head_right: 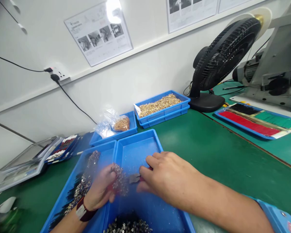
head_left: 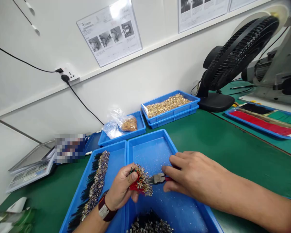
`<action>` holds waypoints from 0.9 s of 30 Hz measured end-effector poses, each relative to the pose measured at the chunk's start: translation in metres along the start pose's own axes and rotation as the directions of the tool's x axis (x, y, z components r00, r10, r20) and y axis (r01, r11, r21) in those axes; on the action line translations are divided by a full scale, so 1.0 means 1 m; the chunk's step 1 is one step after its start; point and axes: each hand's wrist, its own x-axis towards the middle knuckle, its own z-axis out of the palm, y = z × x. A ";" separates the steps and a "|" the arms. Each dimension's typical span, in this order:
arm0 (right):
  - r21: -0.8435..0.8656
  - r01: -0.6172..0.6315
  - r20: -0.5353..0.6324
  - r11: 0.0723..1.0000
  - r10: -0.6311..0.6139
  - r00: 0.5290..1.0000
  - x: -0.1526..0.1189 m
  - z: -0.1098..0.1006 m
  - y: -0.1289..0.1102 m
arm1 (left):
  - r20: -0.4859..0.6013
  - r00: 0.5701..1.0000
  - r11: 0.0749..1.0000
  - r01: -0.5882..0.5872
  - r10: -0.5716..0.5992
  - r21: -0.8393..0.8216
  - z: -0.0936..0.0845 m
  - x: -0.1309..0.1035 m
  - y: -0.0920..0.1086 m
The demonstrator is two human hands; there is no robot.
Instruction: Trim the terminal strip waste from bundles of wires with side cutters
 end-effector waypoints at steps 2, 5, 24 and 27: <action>0.032 -0.018 0.004 0.999 0.018 1.000 0.002 -0.005 0.003 | 0.035 0.999 0.998 -0.010 0.012 -0.066 -0.005 0.001 -0.003; 0.040 -0.043 0.003 0.998 0.043 0.999 0.003 -0.005 0.009 | 0.079 0.997 0.960 0.011 0.011 -0.278 -0.016 0.004 -0.009; 0.094 0.015 0.133 0.995 -0.028 0.991 0.001 0.020 0.014 | 0.116 0.983 0.848 -0.062 0.144 -0.526 -0.035 0.012 -0.012; 0.089 0.018 0.156 0.996 -0.032 0.987 0.003 0.019 0.014 | 0.114 0.980 0.833 -0.075 0.164 -0.549 -0.032 0.012 -0.005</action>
